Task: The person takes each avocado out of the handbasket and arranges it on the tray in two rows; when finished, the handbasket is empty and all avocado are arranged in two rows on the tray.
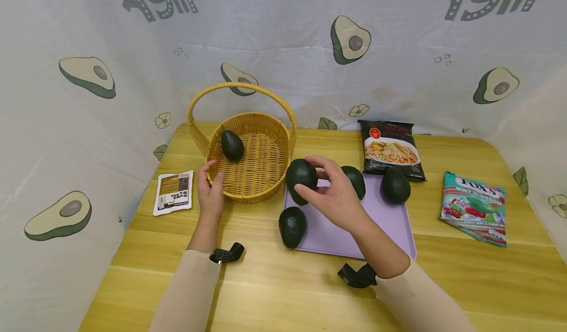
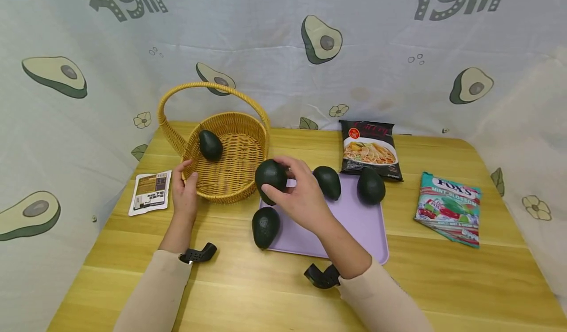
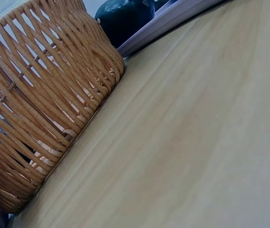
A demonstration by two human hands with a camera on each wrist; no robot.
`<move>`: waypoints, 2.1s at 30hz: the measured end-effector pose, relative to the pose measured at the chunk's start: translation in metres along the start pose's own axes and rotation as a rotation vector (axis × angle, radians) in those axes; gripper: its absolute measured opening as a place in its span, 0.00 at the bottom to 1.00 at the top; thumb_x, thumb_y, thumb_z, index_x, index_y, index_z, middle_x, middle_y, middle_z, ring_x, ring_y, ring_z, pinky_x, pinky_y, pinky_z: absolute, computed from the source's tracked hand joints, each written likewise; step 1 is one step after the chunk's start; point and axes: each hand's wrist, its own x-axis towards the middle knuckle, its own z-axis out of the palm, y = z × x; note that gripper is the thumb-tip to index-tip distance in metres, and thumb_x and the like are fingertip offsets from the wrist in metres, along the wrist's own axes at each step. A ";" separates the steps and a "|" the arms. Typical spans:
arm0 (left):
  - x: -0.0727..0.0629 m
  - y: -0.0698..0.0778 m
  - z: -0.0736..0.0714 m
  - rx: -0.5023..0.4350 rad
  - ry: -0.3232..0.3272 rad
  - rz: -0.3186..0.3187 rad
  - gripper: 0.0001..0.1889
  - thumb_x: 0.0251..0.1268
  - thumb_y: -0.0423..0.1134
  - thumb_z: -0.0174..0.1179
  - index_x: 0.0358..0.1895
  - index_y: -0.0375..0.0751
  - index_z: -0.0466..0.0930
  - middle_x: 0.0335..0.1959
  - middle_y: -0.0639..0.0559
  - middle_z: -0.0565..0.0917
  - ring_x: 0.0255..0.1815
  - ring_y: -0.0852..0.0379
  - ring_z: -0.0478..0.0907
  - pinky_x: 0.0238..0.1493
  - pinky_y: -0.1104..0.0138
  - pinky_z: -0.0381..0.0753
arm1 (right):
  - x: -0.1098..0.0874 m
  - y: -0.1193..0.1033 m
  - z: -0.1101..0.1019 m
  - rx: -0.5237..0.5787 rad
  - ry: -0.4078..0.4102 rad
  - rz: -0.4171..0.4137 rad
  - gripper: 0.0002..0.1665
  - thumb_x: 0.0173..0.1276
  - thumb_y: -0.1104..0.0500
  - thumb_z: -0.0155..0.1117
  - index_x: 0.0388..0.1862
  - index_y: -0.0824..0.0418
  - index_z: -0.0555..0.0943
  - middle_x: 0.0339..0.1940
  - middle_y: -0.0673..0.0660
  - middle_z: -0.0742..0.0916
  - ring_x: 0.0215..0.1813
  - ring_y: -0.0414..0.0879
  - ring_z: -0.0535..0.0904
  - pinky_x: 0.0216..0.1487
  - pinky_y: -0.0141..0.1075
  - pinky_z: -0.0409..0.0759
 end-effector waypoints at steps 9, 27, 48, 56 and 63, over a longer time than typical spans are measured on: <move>-0.001 0.000 -0.001 -0.015 -0.017 0.003 0.21 0.74 0.33 0.50 0.67 0.34 0.70 0.73 0.41 0.66 0.80 0.51 0.54 0.79 0.53 0.49 | -0.026 0.026 -0.021 -0.126 -0.012 0.081 0.38 0.66 0.50 0.74 0.73 0.52 0.72 0.64 0.58 0.77 0.60 0.54 0.75 0.51 0.39 0.83; -0.001 0.002 0.000 -0.003 -0.009 -0.005 0.21 0.73 0.34 0.50 0.67 0.35 0.70 0.74 0.41 0.66 0.81 0.50 0.53 0.79 0.52 0.49 | -0.072 0.064 -0.050 -0.265 -0.033 0.253 0.36 0.68 0.46 0.71 0.71 0.55 0.73 0.65 0.65 0.80 0.59 0.62 0.80 0.50 0.45 0.79; -0.006 0.013 0.000 -0.051 -0.028 -0.020 0.21 0.74 0.32 0.48 0.67 0.32 0.68 0.76 0.36 0.62 0.82 0.47 0.50 0.80 0.51 0.47 | -0.085 0.080 -0.048 -0.324 -0.064 0.302 0.37 0.67 0.41 0.71 0.69 0.56 0.74 0.62 0.65 0.81 0.58 0.60 0.80 0.56 0.53 0.79; -0.002 0.004 -0.001 -0.040 -0.029 -0.019 0.21 0.75 0.33 0.49 0.68 0.35 0.68 0.75 0.42 0.64 0.81 0.52 0.51 0.79 0.52 0.49 | -0.086 0.083 -0.048 -0.358 -0.036 0.263 0.36 0.67 0.42 0.71 0.68 0.57 0.75 0.61 0.64 0.82 0.54 0.55 0.80 0.51 0.45 0.77; -0.003 0.004 0.000 -0.033 -0.015 0.002 0.21 0.73 0.33 0.50 0.66 0.34 0.69 0.73 0.42 0.67 0.80 0.52 0.53 0.80 0.54 0.47 | -0.087 0.083 -0.048 -0.385 -0.015 0.226 0.37 0.67 0.43 0.72 0.68 0.60 0.74 0.59 0.65 0.83 0.53 0.56 0.81 0.51 0.47 0.79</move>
